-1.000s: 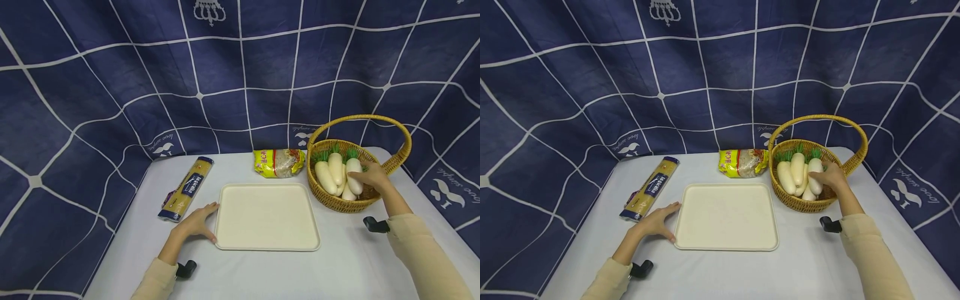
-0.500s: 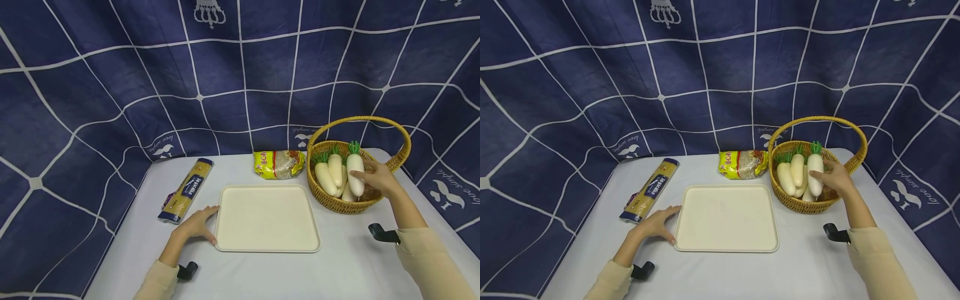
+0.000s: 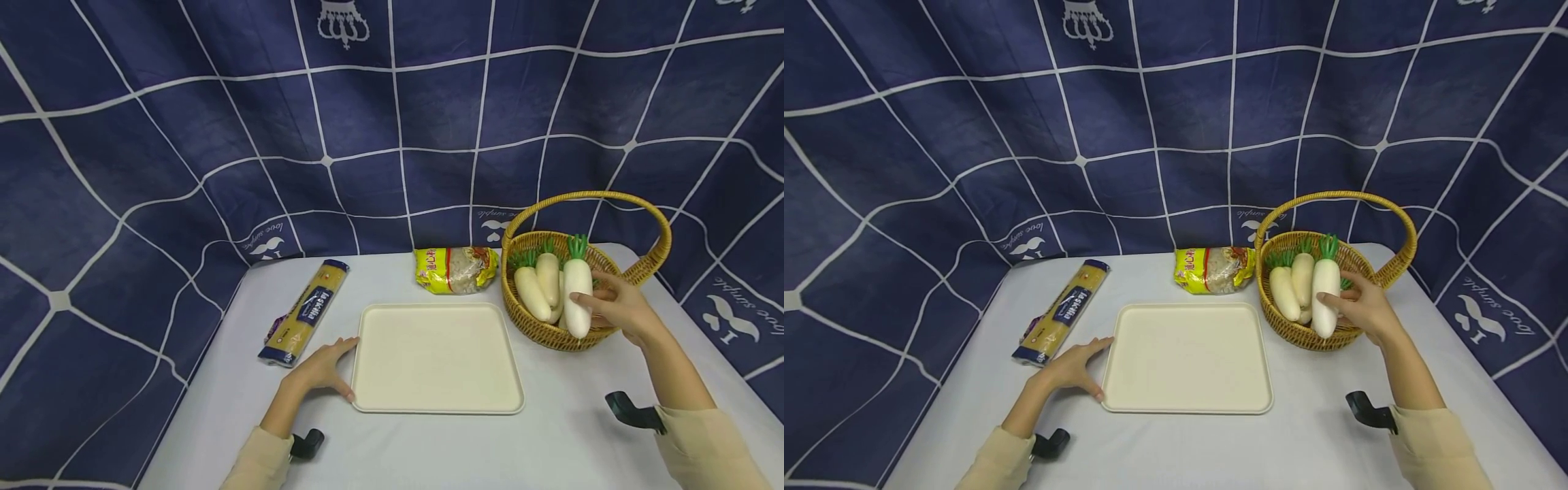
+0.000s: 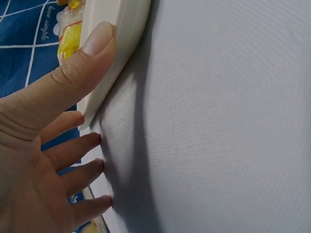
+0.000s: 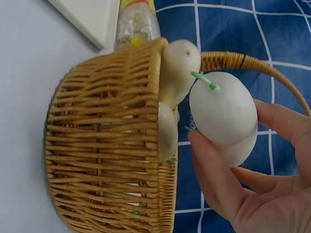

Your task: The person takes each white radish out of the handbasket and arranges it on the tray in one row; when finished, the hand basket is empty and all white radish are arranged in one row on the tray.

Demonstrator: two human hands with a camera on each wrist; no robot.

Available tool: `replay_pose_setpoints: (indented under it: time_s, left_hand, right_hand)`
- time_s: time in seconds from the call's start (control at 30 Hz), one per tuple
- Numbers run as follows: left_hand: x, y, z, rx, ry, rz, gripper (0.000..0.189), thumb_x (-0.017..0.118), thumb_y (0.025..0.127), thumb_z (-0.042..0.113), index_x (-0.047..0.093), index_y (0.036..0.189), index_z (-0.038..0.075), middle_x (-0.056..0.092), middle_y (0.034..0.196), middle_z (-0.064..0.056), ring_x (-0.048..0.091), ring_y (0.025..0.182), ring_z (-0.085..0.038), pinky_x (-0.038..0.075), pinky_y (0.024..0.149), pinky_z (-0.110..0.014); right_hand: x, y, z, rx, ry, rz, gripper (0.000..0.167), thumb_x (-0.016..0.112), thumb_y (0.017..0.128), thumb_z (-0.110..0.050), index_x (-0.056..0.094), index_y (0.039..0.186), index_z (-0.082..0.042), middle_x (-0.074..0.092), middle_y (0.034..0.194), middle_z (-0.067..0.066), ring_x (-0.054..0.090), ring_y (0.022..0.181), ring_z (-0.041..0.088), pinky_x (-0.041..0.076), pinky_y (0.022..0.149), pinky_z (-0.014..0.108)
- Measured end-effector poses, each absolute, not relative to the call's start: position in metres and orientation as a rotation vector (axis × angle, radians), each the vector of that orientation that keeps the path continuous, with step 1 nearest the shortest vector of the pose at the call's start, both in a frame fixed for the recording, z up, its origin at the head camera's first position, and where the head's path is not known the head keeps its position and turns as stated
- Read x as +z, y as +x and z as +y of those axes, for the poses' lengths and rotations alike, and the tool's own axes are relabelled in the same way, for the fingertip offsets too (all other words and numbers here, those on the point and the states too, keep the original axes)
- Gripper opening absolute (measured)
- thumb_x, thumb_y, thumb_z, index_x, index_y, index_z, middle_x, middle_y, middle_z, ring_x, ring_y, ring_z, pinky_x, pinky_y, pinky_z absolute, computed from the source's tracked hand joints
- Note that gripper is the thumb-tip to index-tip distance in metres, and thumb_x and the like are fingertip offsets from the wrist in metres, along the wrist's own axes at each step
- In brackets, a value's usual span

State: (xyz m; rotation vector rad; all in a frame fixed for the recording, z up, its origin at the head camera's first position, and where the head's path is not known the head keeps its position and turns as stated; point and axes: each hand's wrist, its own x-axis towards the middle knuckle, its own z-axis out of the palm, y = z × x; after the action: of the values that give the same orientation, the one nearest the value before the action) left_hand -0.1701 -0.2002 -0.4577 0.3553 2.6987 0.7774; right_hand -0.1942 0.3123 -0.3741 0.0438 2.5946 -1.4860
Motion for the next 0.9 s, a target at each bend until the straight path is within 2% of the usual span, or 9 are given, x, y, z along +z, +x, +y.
replay_pose_setpoints:
  time_s: [0.37, 0.6, 0.9]
  left_hand:
    - [-0.46, -0.171, -0.201, 0.797, 0.352, 2.695, 0.114, 0.093, 0.041, 0.023, 0.042, 0.141, 0.005, 0.038, 0.141, -0.029, 0.034, 0.131, -0.046, 0.03, 0.107, -0.058]
    - [-0.459, -0.17, -0.2, 0.801, 0.34, 2.692, 0.113, 0.093, 0.042, 0.023, 0.042, 0.141, 0.006, 0.036, 0.142, -0.03, 0.034, 0.13, -0.048, 0.029, 0.106, -0.06]
    - [-0.457, -0.168, -0.2, 0.794, 0.346, 2.694, 0.113, 0.093, 0.042, 0.022, 0.042, 0.141, 0.005, 0.037, 0.141, -0.03, 0.034, 0.131, -0.048, 0.029, 0.107, -0.059]
  right_hand:
    - [-0.373, -0.173, 0.295, -1.563, -0.019, 2.547, 0.086, 0.061, 0.092, -0.022, 0.003, 0.146, 0.01, 0.035, 0.129, 0.042, 0.061, 0.085, 0.012, 0.06, 0.07, 0.035]
    - [-0.376, -0.161, 0.28, -1.546, -0.008, 2.555, 0.087, 0.064, 0.09, -0.024, 0.006, 0.147, 0.008, 0.037, 0.127, 0.042, 0.065, 0.081, 0.019, 0.06, 0.067, 0.037]
    - [-0.38, -0.154, 0.262, -1.603, -0.029, 2.498, 0.087, 0.065, 0.089, -0.021, 0.007, 0.146, 0.008, 0.041, 0.126, 0.039, 0.063, 0.091, 0.023, 0.06, 0.068, 0.036]
